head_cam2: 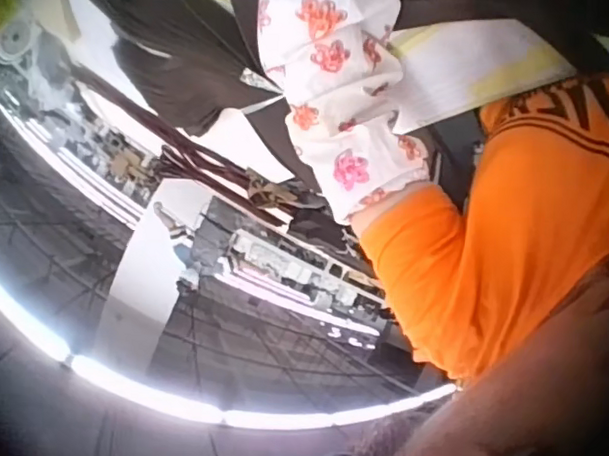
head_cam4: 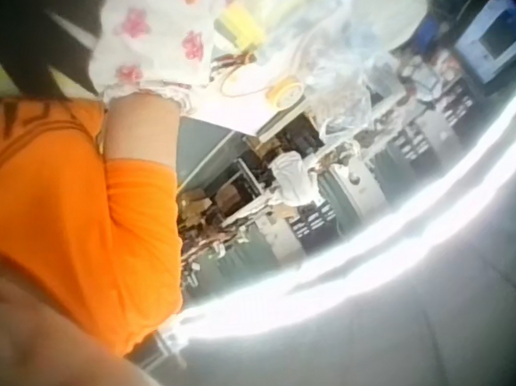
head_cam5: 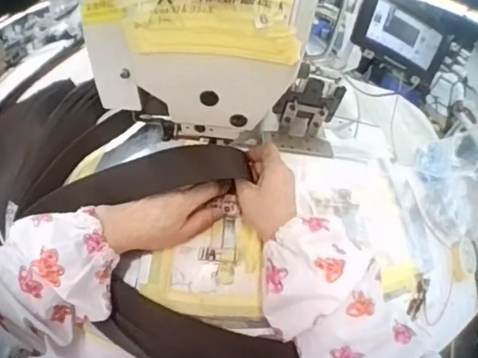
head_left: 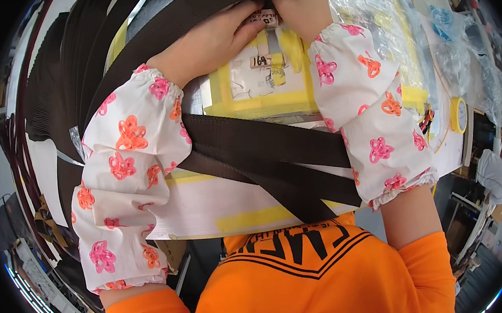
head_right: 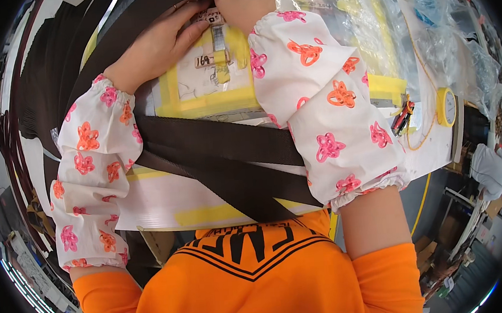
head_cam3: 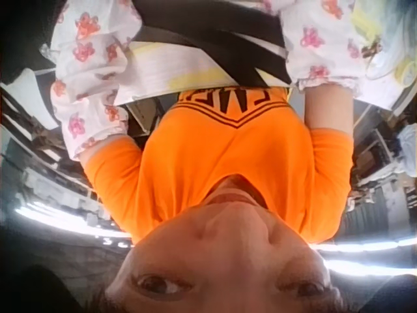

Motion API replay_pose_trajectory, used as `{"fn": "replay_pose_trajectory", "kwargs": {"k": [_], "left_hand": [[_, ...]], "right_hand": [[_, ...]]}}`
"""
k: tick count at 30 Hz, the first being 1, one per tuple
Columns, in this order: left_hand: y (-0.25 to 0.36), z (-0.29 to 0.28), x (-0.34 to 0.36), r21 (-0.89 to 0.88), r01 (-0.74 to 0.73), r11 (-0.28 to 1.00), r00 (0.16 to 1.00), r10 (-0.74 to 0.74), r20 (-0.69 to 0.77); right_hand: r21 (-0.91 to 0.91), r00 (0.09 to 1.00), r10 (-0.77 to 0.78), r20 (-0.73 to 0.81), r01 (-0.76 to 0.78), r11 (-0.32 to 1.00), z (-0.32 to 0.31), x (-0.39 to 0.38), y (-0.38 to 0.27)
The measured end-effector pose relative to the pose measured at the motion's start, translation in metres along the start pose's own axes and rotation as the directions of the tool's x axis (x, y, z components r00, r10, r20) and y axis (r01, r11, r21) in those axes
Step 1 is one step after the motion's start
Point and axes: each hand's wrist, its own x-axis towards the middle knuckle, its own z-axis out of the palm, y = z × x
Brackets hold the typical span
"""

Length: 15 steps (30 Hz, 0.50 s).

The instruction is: Operator uses an industrial sewing machine to stitch leather or heavy fabric strips.

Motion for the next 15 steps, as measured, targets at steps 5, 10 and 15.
{"fn": "replay_pose_trajectory", "kwargs": {"k": [5, 10, 15], "left_hand": [[0.004, -0.022, 0.006, 0.02, 0.06, 0.998, 0.986, -0.062, 0.153], [0.002, -0.022, 0.009, 0.051, -0.082, 0.995, 0.988, 0.074, 0.137], [0.012, -0.028, 0.023, 0.014, -0.075, 0.997, 0.953, 0.068, 0.294]], "right_hand": [[0.012, 0.998, 0.054, 0.023, -0.054, 0.998, 0.004, -0.002, -0.01], [0.108, 0.985, 0.121, 0.126, -0.135, 0.985, -0.012, -0.014, -0.021], [0.026, 0.948, -0.218, 0.23, 0.218, 0.976, -0.026, -0.031, -0.009]]}}
